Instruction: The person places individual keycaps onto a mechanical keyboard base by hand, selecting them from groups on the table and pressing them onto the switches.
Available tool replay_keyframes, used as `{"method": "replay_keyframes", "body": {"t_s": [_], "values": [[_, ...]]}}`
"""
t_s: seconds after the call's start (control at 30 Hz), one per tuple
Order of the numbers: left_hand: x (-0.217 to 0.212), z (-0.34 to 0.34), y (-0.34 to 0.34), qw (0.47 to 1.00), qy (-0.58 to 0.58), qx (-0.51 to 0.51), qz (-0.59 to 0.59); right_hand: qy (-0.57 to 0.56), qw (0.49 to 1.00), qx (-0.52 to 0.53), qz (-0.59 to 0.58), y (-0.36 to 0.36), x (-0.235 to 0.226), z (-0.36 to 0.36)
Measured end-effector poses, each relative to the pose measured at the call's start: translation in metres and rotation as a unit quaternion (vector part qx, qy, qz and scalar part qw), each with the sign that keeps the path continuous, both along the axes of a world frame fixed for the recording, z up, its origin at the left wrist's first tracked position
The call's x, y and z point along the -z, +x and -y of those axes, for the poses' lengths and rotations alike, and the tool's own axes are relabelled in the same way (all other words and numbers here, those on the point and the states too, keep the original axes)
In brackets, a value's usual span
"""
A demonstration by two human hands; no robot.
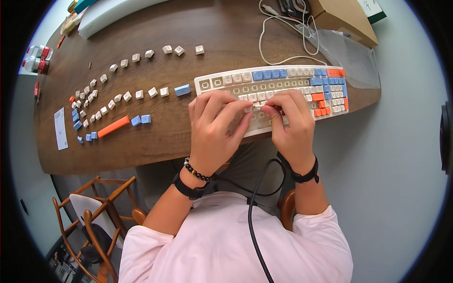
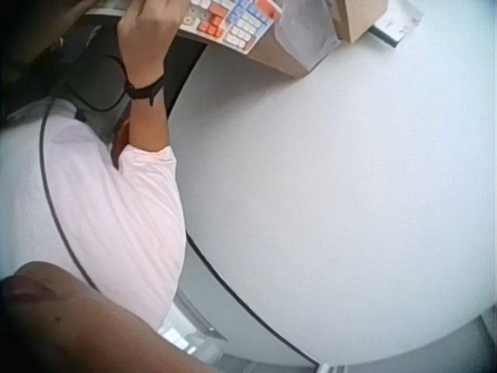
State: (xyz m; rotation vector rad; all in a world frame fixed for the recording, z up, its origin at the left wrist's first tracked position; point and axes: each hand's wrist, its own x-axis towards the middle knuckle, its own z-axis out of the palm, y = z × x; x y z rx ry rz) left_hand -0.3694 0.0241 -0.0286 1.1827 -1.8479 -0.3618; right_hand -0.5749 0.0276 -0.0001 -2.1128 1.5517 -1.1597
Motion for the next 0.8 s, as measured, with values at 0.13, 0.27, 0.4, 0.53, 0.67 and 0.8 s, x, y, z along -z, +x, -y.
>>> {"method": "replay_keyframes", "body": {"t_s": [0.13, 0.27, 0.4, 0.53, 0.67, 0.8], "values": [[-0.001, 0.0, 0.0, 1.0, -0.002, 0.003, -0.008, 0.006, 1.0, -0.019, -0.013, 0.0, -0.006, 0.003], [0.0, -0.001, 0.001, 1.0, -0.004, -0.007, -0.015, 0.027, 1.0, -0.01, 0.007, 0.001, -0.006, 0.001], [0.001, -0.001, 0.004, 1.0, -0.015, -0.005, -0.018, 0.024, 0.999, 0.01, 0.031, 0.006, -0.005, -0.004], [0.0, 0.0, 0.005, 0.998, -0.043, 0.016, -0.039, 0.026, 0.999, 0.01, 0.015, 0.004, -0.007, -0.006], [-0.005, -0.004, 0.008, 0.998, -0.043, 0.008, -0.05, 0.023, 0.999, 0.003, 0.021, 0.003, -0.006, -0.006], [-0.032, -0.012, 0.035, 0.997, -0.03, 0.001, -0.069, 0.023, 0.999, 0.004, 0.036, 0.004, -0.004, -0.008]]}}
